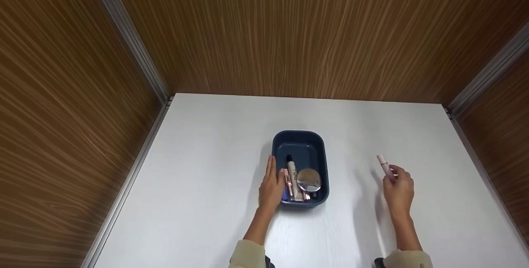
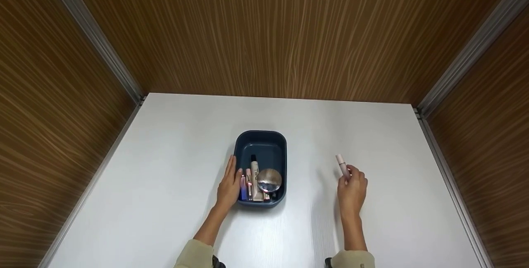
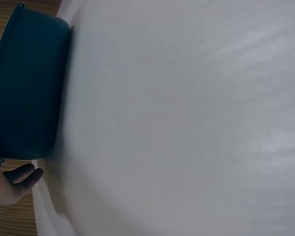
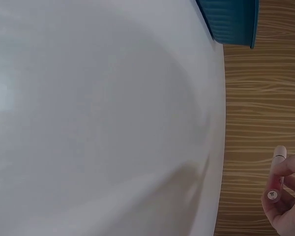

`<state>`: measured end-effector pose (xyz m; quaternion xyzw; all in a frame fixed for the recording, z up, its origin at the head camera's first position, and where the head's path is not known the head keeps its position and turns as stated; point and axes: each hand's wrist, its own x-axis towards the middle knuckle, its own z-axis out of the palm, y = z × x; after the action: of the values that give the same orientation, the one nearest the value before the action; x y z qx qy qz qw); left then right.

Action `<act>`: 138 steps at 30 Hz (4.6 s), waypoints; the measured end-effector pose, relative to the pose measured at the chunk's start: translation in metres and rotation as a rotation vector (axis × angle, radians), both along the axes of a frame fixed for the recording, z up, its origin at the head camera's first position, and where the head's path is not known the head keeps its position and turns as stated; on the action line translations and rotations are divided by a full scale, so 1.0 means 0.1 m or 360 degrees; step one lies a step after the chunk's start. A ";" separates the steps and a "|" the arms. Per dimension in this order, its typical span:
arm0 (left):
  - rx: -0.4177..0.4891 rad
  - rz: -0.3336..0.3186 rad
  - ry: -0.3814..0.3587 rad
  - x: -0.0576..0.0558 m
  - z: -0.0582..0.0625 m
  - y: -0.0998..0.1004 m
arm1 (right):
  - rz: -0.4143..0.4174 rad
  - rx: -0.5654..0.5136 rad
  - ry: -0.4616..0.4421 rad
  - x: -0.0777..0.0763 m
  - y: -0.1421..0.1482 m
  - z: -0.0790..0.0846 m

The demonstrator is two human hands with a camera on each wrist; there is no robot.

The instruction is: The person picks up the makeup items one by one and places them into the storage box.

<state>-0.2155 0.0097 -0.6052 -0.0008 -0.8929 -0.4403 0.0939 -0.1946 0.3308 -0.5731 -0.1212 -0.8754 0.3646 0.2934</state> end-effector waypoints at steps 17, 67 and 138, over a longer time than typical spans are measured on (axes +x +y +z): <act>0.0028 -0.0007 -0.0031 -0.01 0.00 0.02 | 0.0070 -0.0012 0.0013 0.05 -0.12 0.05; -0.0007 0.0004 0.0015 -0.02 0.02 0.04 | 0.0374 0.0009 0.0137 0.04 -0.74 0.19; -0.0013 0.0008 0.0034 0.00 0.02 0.05 | 0.0519 -0.0132 0.0002 0.00 -1.41 0.20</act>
<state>-0.2152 0.0149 -0.6034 -0.0035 -0.8936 -0.4364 0.1046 -0.1950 0.1903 -0.5534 0.0107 -0.8675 0.4432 0.2256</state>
